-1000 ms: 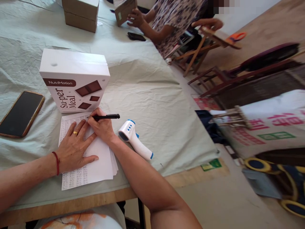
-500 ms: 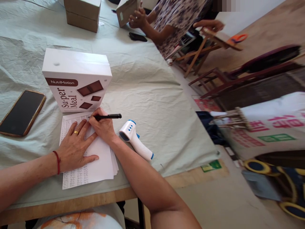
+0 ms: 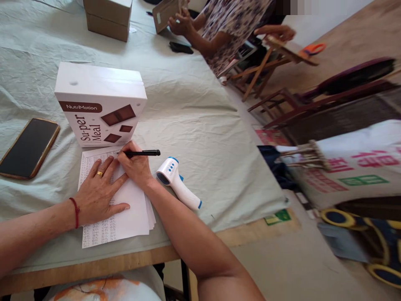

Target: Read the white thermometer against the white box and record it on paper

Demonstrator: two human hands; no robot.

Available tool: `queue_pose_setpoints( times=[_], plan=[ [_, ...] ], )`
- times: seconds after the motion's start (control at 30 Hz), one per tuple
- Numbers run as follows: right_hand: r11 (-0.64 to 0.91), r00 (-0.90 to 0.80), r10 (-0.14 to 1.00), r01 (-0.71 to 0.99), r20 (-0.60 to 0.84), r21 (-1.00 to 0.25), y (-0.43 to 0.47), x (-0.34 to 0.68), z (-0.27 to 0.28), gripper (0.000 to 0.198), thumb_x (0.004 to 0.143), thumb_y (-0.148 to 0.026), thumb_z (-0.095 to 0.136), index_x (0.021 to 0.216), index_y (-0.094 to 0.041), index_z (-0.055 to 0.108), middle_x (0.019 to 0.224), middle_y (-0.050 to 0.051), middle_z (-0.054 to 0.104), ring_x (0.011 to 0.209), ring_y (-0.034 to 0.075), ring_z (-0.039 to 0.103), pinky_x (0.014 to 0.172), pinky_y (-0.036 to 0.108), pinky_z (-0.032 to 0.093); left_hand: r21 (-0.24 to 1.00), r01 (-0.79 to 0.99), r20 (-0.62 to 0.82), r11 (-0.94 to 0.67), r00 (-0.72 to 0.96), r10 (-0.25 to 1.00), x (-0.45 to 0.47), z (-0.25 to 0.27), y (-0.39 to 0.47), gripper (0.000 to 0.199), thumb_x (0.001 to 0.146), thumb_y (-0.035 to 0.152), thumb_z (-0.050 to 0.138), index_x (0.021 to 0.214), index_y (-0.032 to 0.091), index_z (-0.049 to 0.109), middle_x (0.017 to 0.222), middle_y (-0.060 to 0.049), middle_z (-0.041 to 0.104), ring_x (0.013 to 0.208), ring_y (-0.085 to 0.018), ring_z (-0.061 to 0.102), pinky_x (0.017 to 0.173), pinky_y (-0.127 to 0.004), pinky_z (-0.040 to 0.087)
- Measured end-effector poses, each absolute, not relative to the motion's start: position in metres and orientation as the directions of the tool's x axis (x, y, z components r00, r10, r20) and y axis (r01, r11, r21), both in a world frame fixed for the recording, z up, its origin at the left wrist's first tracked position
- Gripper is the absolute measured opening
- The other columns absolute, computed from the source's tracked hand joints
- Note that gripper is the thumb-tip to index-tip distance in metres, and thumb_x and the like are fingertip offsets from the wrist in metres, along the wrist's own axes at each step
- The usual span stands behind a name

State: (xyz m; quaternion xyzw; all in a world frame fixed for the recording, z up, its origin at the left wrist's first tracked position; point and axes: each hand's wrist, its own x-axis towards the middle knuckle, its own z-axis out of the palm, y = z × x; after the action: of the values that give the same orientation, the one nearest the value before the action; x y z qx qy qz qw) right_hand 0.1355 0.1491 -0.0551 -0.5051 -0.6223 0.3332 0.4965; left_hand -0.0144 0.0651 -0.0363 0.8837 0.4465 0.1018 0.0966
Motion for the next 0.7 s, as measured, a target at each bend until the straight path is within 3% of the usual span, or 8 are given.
queue_pose_setpoints(
  times=[0.17,0.3,0.43,0.57,0.7],
  plan=[
    [0.275,-0.009,0.958,0.314,0.287,-0.909,0.15,0.136,-0.059,0.01,0.074,-0.028,0.055,0.066,-0.026,0.049,0.06,-0.005,0.05,0.062,0.015,0.045,0.062,0.03,0.044,0.276,0.764,0.103,-0.583,0.58,0.808,-0.015,-0.038,0.065,0.085,0.091,0.069,0.066,0.156,0.016,0.051,0.165,-0.025,0.039,0.155,-0.048,0.029,0.125,-0.068,0.02],
    [0.396,-0.046,0.911,0.383,0.411,-0.835,0.147,0.145,-0.049,0.008,0.084,-0.027,0.054,0.076,-0.026,0.055,0.07,-0.003,0.057,0.066,0.016,0.053,0.067,0.032,0.05,0.293,0.761,0.113,-0.579,0.574,0.811,-0.015,-0.038,0.064,0.082,0.092,0.068,0.065,0.154,0.017,0.054,0.164,-0.024,0.041,0.156,-0.049,0.028,0.125,-0.069,0.019],
    [0.61,-0.322,0.774,0.611,0.546,-0.505,0.129,0.168,-0.02,0.02,0.098,-0.022,0.05,0.104,-0.025,0.069,0.099,0.007,0.069,0.093,0.023,0.065,0.085,0.039,0.055,0.282,0.758,0.095,-0.589,0.588,0.803,-0.019,-0.032,0.068,0.071,0.093,0.064,0.066,0.146,0.018,0.06,0.158,-0.024,0.047,0.152,-0.048,0.035,0.123,-0.068,0.026],
    [0.651,-0.554,0.738,0.735,0.386,-0.19,0.098,0.188,-0.008,0.033,0.1,-0.01,0.044,0.12,-0.02,0.068,0.106,0.013,0.069,0.097,0.026,0.064,0.084,0.04,0.055,0.304,0.747,0.13,-0.591,0.582,0.803,-0.025,-0.026,0.076,0.058,0.093,0.055,0.069,0.138,0.018,0.064,0.151,-0.022,0.054,0.147,-0.043,0.044,0.121,-0.063,0.034],
    [0.592,-0.579,0.775,0.806,0.254,0.03,0.071,0.193,-0.022,0.041,0.095,-0.003,0.042,0.124,-0.016,0.07,0.094,0.014,0.067,0.084,0.027,0.059,0.073,0.041,0.053,0.329,0.742,0.155,-0.584,0.567,0.809,-0.028,-0.024,0.083,0.048,0.089,0.047,0.075,0.126,0.018,0.068,0.144,-0.019,0.06,0.139,-0.039,0.053,0.116,-0.059,0.043]
  ],
)
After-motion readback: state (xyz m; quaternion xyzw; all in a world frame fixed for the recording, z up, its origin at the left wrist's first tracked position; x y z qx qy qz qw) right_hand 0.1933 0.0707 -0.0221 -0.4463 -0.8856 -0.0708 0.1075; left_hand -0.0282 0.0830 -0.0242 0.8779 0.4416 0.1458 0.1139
